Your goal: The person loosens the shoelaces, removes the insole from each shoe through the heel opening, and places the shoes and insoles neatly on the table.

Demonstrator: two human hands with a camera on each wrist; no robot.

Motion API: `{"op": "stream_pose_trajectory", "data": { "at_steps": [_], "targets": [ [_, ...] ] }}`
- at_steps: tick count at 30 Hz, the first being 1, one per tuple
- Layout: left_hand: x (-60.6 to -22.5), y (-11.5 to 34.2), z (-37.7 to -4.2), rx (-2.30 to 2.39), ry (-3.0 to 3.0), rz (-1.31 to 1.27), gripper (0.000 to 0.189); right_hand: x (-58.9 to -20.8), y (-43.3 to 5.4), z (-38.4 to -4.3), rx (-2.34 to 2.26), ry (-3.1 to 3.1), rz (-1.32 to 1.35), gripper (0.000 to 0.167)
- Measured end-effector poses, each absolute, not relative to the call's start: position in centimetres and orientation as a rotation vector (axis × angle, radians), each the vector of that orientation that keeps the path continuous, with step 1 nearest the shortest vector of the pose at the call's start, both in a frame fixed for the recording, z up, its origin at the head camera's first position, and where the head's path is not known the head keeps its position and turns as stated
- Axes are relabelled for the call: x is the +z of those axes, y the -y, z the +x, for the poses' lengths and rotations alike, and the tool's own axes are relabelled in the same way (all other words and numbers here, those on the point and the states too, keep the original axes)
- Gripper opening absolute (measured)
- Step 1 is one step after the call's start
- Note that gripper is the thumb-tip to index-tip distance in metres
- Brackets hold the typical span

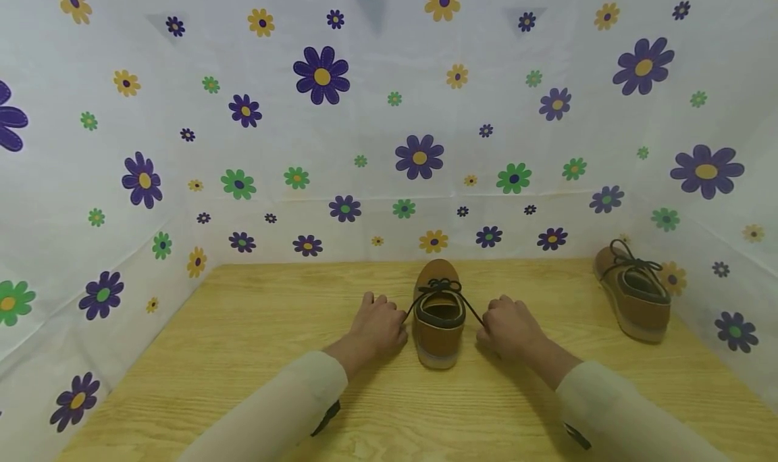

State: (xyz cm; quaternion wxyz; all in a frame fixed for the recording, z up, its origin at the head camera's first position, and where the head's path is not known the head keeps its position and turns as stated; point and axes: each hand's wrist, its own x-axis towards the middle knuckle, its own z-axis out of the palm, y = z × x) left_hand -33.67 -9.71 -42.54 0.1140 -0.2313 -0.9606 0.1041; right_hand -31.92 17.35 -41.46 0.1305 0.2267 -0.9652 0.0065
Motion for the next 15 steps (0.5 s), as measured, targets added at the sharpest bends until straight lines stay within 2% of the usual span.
{"op": "stream_pose_trajectory", "data": {
  "at_steps": [15],
  "targets": [
    [-42.10,9.56,-33.15,0.302,2.817,-0.675,0.022,-41.47,-17.25,-31.46,-0.015,2.889,0.618,0.023]
  ]
}}
